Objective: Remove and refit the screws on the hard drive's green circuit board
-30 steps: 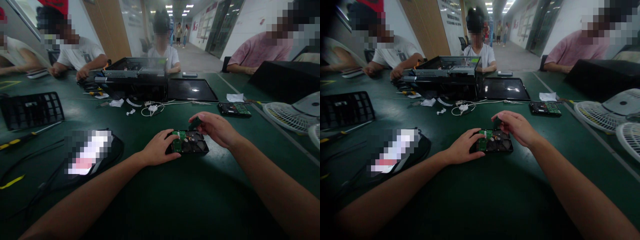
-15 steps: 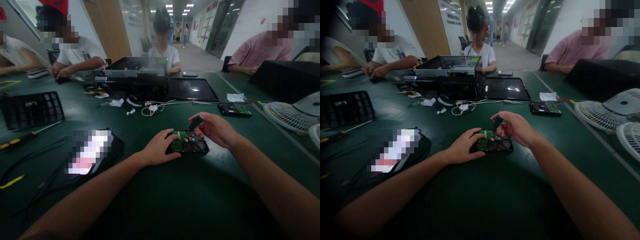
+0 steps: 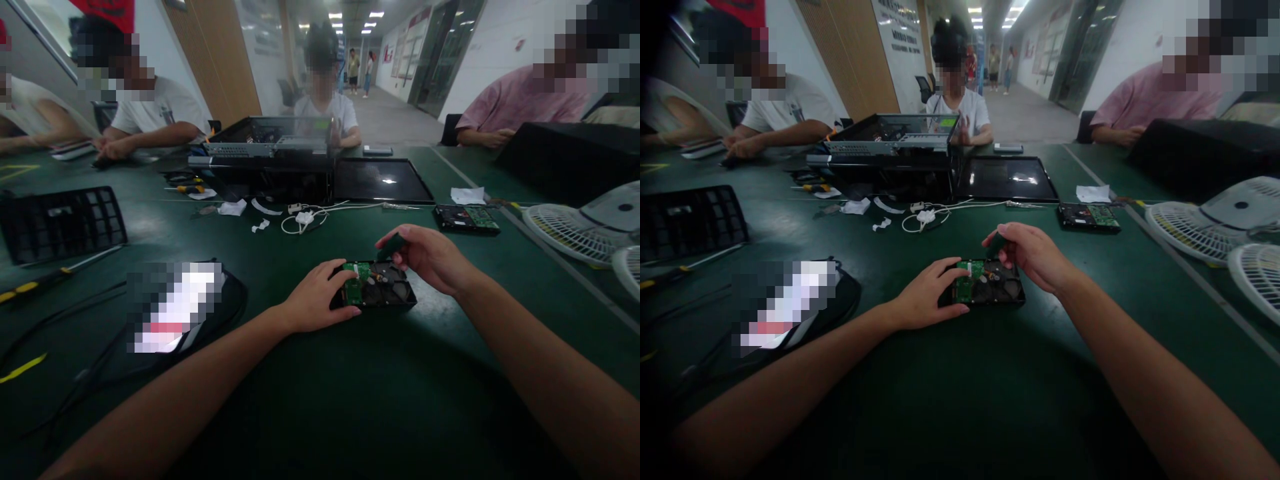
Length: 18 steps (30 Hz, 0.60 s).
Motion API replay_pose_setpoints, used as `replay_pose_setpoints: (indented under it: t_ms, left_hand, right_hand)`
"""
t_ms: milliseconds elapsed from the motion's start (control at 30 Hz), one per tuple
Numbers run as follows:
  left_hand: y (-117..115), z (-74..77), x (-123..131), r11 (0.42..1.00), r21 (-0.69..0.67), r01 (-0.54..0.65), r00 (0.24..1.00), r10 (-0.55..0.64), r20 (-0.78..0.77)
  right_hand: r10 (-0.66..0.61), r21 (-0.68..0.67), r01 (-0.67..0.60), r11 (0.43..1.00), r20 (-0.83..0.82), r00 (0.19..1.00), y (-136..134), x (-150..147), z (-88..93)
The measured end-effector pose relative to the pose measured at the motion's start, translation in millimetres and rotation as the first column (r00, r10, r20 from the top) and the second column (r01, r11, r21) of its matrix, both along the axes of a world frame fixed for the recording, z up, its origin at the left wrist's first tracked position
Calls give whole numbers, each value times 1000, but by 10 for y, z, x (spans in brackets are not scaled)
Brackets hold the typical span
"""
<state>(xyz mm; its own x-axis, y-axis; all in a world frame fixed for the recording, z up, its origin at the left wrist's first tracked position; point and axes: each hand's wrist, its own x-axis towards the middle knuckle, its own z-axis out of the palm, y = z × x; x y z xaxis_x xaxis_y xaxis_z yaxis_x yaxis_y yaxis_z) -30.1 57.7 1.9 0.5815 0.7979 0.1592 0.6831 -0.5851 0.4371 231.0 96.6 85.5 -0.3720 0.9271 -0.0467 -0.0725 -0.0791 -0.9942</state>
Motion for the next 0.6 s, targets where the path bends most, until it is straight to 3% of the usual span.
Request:
replay_pose_setpoints:
  t_ms: [333,600]
  left_hand:
    - [-1,-2,12,1000,15,5,1000,-5,7]
    - [6,-14,6,1000,18,8,1000,-8,8]
  right_hand:
    - [98,-22,-98,995,-23,995,-1,25,-6]
    - [76,-57,-81,995,-84,994,-32,-27,10]
